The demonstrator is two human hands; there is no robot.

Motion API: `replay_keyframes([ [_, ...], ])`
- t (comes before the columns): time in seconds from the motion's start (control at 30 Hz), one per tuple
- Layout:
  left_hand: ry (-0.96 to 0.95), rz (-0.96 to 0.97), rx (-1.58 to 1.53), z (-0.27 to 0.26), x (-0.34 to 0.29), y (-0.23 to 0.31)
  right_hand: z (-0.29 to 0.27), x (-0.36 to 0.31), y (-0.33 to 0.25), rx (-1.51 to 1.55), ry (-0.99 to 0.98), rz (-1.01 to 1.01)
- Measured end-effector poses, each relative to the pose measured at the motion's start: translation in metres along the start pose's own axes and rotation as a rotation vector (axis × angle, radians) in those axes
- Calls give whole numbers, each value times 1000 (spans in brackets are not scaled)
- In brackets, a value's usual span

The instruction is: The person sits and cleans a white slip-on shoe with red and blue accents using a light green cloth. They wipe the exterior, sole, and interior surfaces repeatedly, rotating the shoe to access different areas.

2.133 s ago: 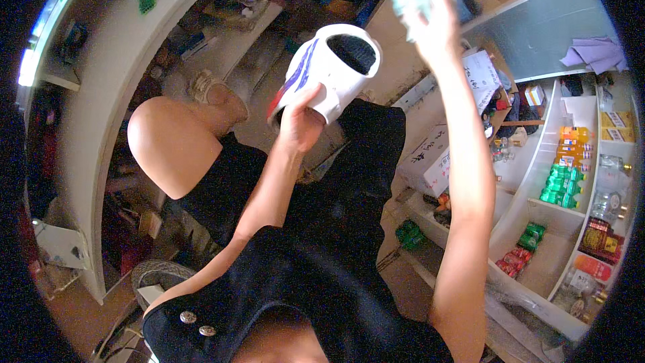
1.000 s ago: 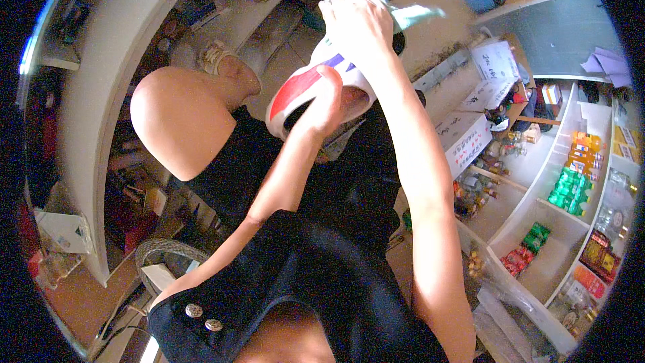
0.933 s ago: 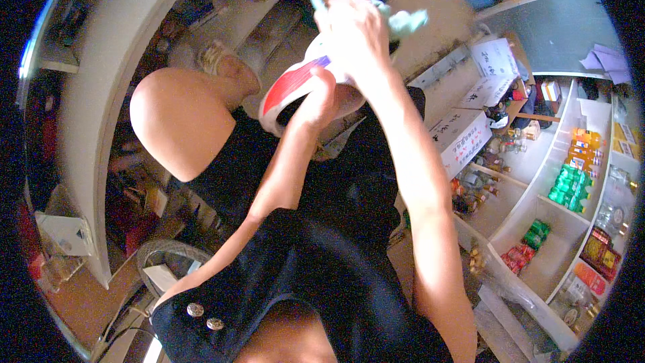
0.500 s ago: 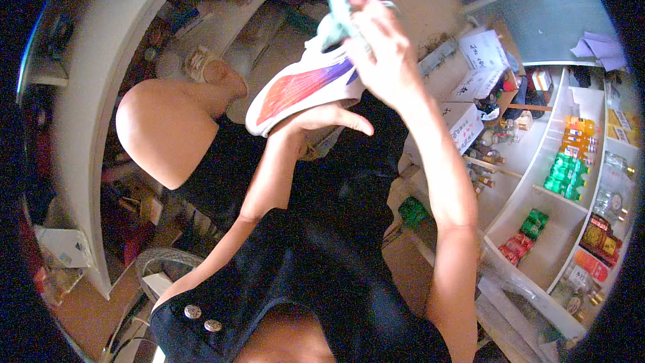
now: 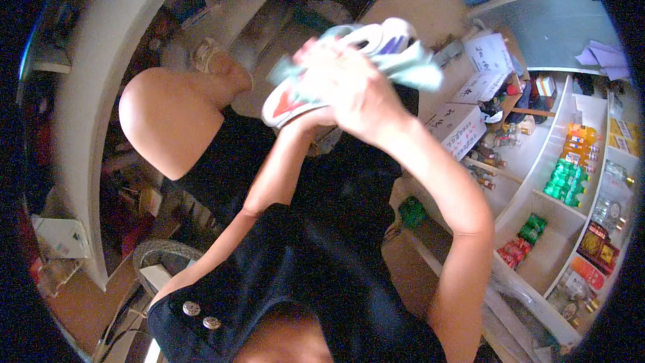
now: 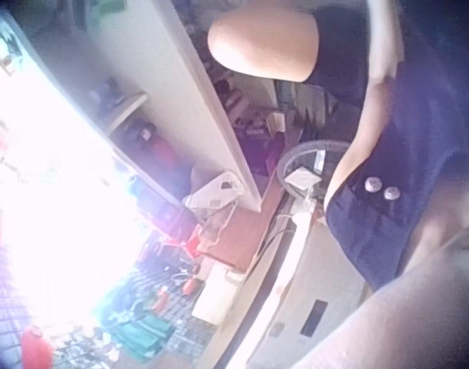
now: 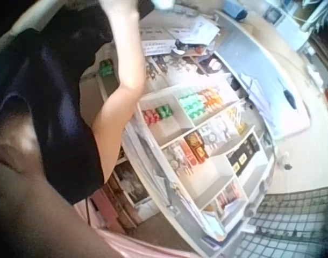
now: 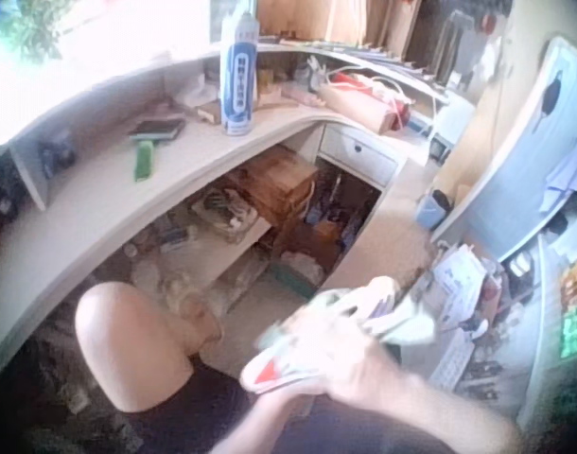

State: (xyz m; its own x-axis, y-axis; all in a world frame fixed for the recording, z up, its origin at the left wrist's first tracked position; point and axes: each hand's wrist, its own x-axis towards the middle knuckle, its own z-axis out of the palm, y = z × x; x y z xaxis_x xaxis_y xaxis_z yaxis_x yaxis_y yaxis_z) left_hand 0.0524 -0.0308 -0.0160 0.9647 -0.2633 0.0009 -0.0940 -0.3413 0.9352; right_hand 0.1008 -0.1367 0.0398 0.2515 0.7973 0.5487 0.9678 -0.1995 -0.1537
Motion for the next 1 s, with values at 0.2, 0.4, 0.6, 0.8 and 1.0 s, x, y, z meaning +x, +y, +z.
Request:
replay_keyframes([
  [0.2, -137, 96, -527, 18, 4, -14, -86, -10, 76, -215, 157, 646],
  [0.4, 30, 33, -454, -4, -13, 14, -72, 26, 12, -69, -276, 144],
  [0.6, 345, 195, -216, 15, -11, -3, -75, 39, 28, -56, -366, 37],
  [0.8, 475, 298, -187, 7, -4, 0, -97, 44, 54, -259, -453, -260],
  [1.0, 247, 16, -584, -6, -16, 12, -148, 46, 114, -419, -485, 569],
])
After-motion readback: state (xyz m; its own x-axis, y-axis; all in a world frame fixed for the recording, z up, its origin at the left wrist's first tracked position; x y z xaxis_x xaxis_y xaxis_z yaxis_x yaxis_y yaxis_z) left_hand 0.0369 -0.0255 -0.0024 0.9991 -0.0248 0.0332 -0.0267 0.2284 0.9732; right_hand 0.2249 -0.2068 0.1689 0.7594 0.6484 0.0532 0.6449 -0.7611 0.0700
